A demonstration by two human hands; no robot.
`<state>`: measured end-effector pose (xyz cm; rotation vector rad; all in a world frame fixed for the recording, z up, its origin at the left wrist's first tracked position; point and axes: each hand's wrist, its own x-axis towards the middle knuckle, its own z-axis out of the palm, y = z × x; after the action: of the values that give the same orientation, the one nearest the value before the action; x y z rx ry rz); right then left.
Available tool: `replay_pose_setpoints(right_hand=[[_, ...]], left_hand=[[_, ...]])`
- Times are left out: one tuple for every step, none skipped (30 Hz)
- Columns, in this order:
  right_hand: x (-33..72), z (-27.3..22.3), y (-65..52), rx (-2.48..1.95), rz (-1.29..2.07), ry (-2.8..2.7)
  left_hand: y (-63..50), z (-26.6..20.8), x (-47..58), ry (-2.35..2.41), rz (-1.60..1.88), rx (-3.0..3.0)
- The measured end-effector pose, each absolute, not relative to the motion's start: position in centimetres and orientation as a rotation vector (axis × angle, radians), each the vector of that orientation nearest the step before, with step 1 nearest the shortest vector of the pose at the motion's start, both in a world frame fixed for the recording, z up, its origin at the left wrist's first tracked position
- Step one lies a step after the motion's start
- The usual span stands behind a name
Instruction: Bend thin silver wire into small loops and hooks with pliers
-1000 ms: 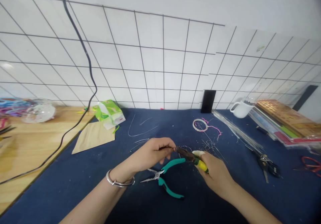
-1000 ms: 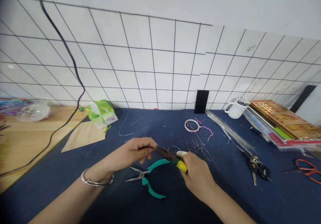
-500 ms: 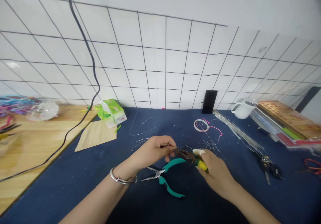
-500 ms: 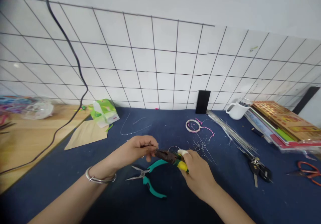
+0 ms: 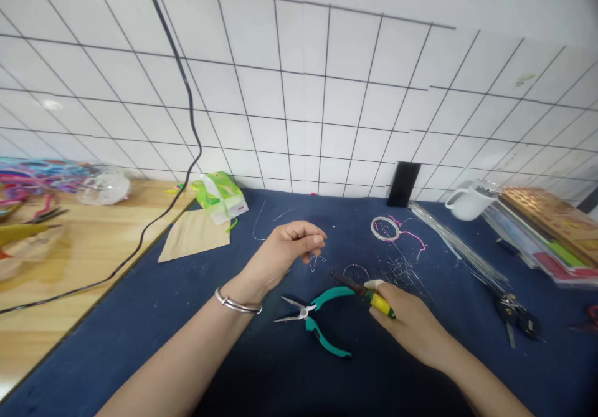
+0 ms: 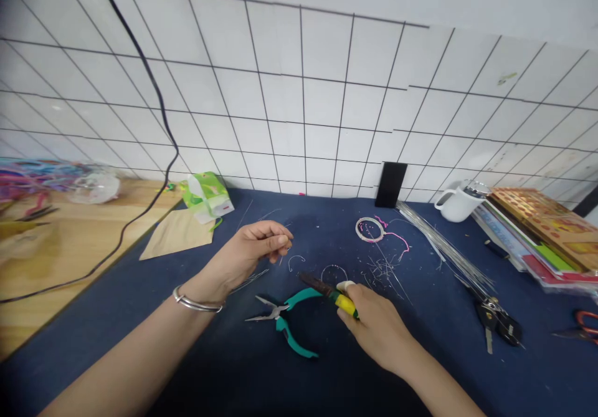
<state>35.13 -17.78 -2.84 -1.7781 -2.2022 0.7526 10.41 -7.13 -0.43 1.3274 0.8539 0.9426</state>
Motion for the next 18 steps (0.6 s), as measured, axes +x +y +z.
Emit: replay_pose_setpoints(right_hand=[[35.0,-2.6,-17.8,-1.763,0.797,-2.176],[34.8,-2.3,-17.8,-1.746,0.835,-2.152],[34.6,-2.1,-17.8,-1.728,0.86,-2.131],[34.4,-2.0,-17.8,-1.713,0.865,-2.117],[34.3,-1.8,-17.7,-1.704,0.847,-2.107],[34.1,-1.8,-17.7,-1.704,0.811,-2.101],[33.9,-1.8,-17.7,-1.713,0.769,-2.098],[33.7,-1.8,-17.7,-1.726,0.73,-2.1],[33.6,-1.9,-17.7,-1.74,0.698,-2.105],[33.4,-2.0,-17.7,-1.75,0.675,-2.113],[33.2,-2.1,-17.8,-1.751,0.663,-2.126],[33.0,-2.2,-17.8,-1.743,0.657,-2.144],[32.8,-2.4,-17.8,-1.731,0.649,-2.163],[32.7,-2.5,-17.9,-1.718,0.63,-2.181],[32.5,-2.7,-17.9,-1.707,0.593,-2.197],[32.3,-2.9,-17.9,-1.7,0.537,-2.211],[32.2,-3.1,-17.9,-1.7,0.464,-2.221],[32.1,-3.2,-17.9,-1.702,0.384,-2.23]], left_hand=[[-7.2,-0.3,10.4,0.832,0.94,1.297],[-7.3,-0.1,10.4,0.816,0.938,1.279],[-7.5,0.0,10.4,0.806,0.938,1.273],[-7.6,0.2,10.3,0.804,0.937,1.274],[-7.8,0.4,10.3,0.809,0.936,1.279],[-7.9,0.5,10.3,0.82,0.937,1.285],[-8.0,0.7,10.3,0.835,0.939,1.292],[-8.1,0.8,10.2,0.85,0.946,1.301],[-8.2,0.9,10.2,0.863,0.957,1.312],[-8.2,1.1,10.1,0.875,0.969,1.328],[-8.3,1.2,10.0,0.887,0.981,1.349],[-8.3,1.3,9.9,0.902,0.99,1.376],[-8.3,1.4,9.8,0.924,0.998,1.411],[-8.3,1.5,9.6,0.952,1.003,1.451],[-8.4,1.6,9.5,0.981,1.006,1.497],[-8.4,1.7,9.3,1.013,1.013,1.545],[-8.4,1.8,9.2,1.047,1.022,1.592],[-8.4,2.0,8.9,1.082,1.034,1.638]])
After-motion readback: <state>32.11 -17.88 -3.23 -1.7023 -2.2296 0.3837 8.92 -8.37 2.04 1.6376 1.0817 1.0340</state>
